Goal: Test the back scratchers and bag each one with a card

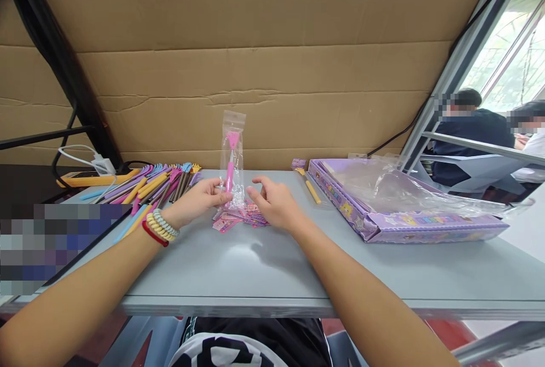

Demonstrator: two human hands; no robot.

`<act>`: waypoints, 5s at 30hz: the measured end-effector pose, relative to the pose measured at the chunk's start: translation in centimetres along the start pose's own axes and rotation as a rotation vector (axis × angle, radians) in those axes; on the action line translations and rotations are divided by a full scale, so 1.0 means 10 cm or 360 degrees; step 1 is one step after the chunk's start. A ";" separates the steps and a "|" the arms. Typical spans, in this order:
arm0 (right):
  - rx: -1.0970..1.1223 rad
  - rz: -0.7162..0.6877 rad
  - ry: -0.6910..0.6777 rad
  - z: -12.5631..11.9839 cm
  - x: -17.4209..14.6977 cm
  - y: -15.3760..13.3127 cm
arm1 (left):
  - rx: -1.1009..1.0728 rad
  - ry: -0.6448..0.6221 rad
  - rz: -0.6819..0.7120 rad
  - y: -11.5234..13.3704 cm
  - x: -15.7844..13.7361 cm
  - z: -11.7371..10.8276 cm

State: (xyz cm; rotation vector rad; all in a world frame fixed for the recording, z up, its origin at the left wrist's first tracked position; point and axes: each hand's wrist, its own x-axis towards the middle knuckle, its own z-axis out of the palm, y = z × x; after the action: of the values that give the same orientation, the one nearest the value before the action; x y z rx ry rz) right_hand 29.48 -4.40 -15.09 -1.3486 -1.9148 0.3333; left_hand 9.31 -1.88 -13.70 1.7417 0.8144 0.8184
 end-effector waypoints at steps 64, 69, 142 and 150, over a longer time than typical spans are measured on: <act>-0.0298 -0.0203 -0.0237 -0.13 0.06 0.11 | 0.1720 0.0424 0.0144 -0.16 0.05 -0.17; -0.0126 -0.0067 0.0356 -0.27 0.07 0.14 | 0.1757 0.0398 0.0188 -0.15 0.03 -0.16; 0.0077 -0.0012 0.1301 -0.61 0.16 0.43 | 0.1217 0.0839 0.0068 0.09 -0.01 -0.21; 0.0134 0.0127 0.1336 -0.64 0.15 0.38 | 0.1280 0.0802 0.0120 0.08 -0.02 -0.20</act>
State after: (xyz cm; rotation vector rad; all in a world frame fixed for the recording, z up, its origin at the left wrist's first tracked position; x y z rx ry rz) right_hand 36.38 -2.82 -12.38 -1.2361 -1.1357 -0.1151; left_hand 7.65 -1.23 -12.46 2.2977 1.5804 1.0917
